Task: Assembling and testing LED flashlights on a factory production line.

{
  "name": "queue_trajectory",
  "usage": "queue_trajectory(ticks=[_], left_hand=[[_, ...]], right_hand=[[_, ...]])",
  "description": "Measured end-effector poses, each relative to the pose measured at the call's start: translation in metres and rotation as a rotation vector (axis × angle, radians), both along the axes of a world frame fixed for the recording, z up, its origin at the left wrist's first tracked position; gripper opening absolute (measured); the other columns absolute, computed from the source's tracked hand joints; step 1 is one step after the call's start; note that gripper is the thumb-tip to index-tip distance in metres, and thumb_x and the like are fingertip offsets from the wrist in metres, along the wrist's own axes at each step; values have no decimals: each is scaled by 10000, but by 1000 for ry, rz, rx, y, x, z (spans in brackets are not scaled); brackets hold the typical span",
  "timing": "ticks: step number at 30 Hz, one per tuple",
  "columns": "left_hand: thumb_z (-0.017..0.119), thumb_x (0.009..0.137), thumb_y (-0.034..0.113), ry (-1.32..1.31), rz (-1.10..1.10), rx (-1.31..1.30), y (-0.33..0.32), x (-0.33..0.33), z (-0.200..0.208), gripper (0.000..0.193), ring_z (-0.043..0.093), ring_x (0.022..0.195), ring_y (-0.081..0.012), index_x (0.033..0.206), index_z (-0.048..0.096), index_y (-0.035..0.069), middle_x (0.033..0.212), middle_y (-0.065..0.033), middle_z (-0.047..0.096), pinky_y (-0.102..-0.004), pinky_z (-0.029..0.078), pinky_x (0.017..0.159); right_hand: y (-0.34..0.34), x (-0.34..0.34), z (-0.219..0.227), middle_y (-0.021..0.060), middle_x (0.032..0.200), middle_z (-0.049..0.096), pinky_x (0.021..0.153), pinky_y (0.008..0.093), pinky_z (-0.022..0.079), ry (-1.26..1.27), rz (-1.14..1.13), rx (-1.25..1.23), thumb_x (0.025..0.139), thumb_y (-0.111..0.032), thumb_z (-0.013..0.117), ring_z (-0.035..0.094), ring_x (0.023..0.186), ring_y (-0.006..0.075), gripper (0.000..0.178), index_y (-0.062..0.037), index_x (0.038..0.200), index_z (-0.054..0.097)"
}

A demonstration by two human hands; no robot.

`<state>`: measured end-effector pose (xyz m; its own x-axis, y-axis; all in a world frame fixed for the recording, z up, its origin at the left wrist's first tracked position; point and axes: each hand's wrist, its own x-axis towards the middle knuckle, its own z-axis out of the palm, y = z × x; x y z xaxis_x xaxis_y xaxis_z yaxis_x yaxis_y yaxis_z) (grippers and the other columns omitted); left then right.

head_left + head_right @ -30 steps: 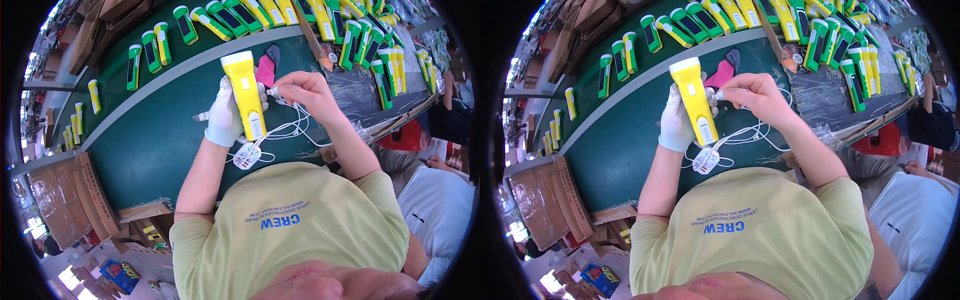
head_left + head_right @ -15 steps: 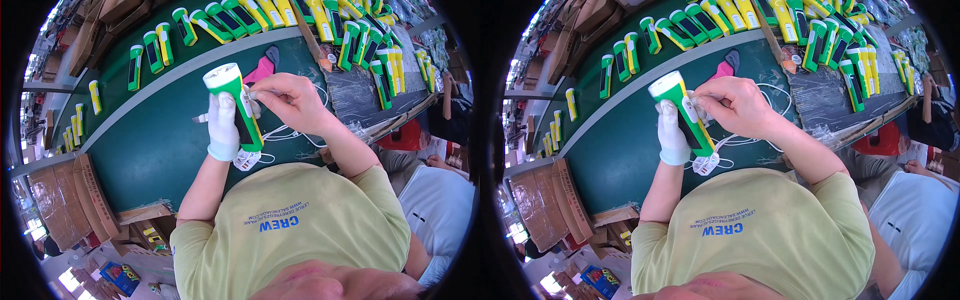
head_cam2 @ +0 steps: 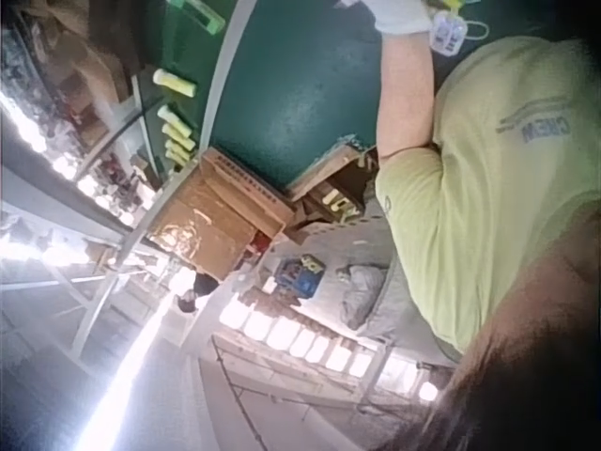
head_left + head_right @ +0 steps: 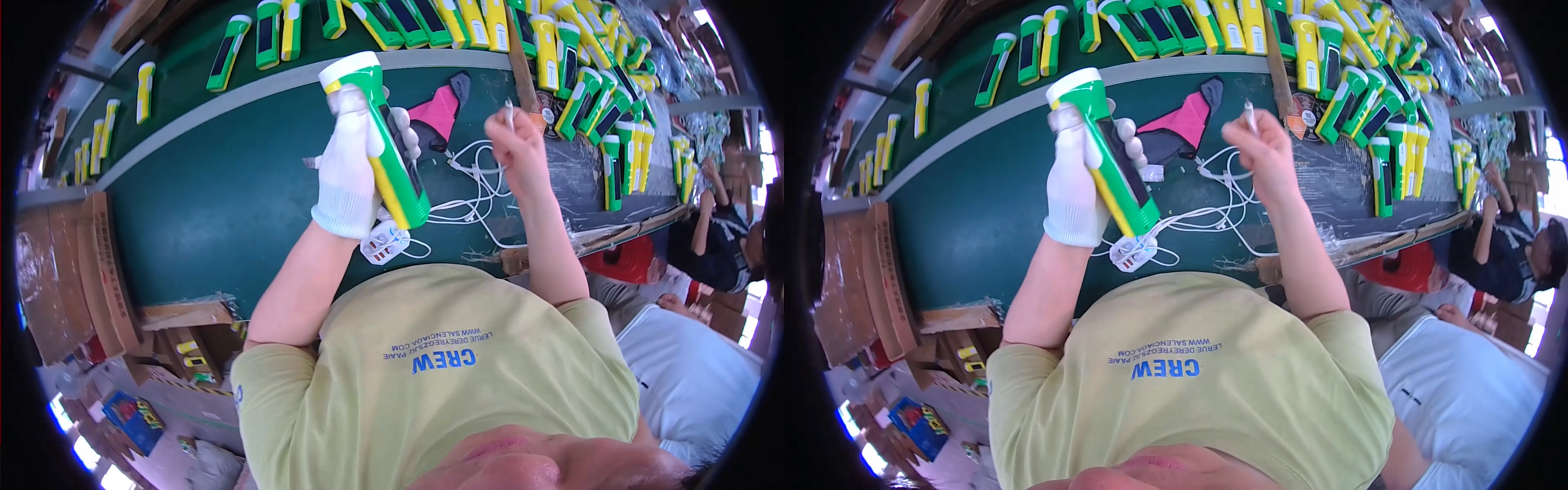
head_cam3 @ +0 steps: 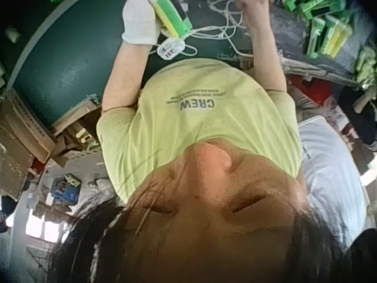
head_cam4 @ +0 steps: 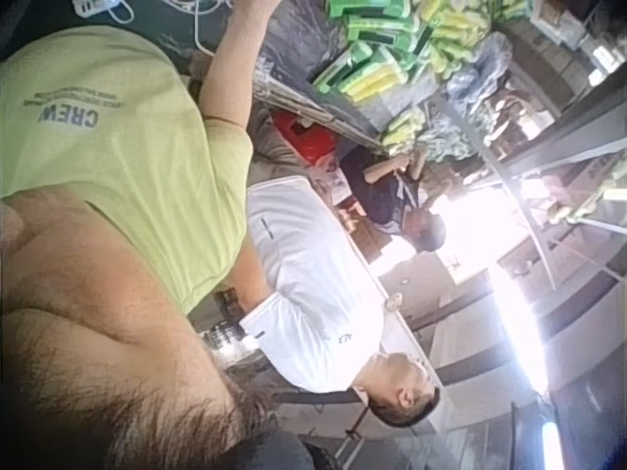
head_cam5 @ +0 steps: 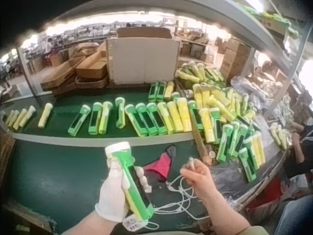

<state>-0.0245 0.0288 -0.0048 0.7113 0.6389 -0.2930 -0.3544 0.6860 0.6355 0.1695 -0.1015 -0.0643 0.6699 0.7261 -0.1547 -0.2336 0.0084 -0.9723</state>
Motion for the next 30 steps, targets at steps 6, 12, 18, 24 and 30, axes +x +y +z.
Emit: queue_trajectory(ticks=[6, 12, 18, 24, 30], left_hand=[[513, 965, 493, -54, -16, -125, -9, 19, -14, 489, 618, 771, -189, 1188, 470, 59, 910, -86, 603, -332, 537, 719], [456, 874, 724, -55, -131, -17, -4, 17, -27, 740, 555, 700, -133, 1205, 490, 63, 853, -39, 552, -270, 486, 617], [337, 903, 741, 23, -454, 97, -4, 9, -16, 768, 483, 584, -120, 1147, 534, 40, 725, -23, 508, -247, 418, 537], [511, 917, 555, 31, -642, 305, -17, 5, -19, 584, 539, 673, -135, 1183, 487, 37, 842, -77, 550, -264, 469, 610], [551, 928, 322, 104, -586, 461, -25, 2, -17, 415, 572, 750, -130, 1182, 475, 2, 897, -78, 573, -273, 483, 671]], right_hand=[[-5, -62, 34, 0, 699, 586, 440, 221, 330, 306, 531, -50, 856, -202, 738, 496, 544, 49, 217, -83, 847, 557], [3, -86, 54, 57, 568, 491, 421, 325, 388, -1228, 317, 141, 668, -279, 866, 516, 479, 239, 430, -92, 620, 482], [8, -39, 47, 67, 833, 635, 598, 246, 472, -743, 47, 230, 869, -130, 696, 582, 725, 110, 185, -6, 993, 638], [23, -25, 77, 63, 956, 679, 776, 249, 502, -612, 304, 57, 817, -107, 712, 619, 882, 96, 251, 15, 1034, 684], [23, -14, 75, 53, 944, 671, 755, 246, 497, -643, 316, 62, 834, -136, 688, 617, 854, 98, 230, 3, 1017, 676]])
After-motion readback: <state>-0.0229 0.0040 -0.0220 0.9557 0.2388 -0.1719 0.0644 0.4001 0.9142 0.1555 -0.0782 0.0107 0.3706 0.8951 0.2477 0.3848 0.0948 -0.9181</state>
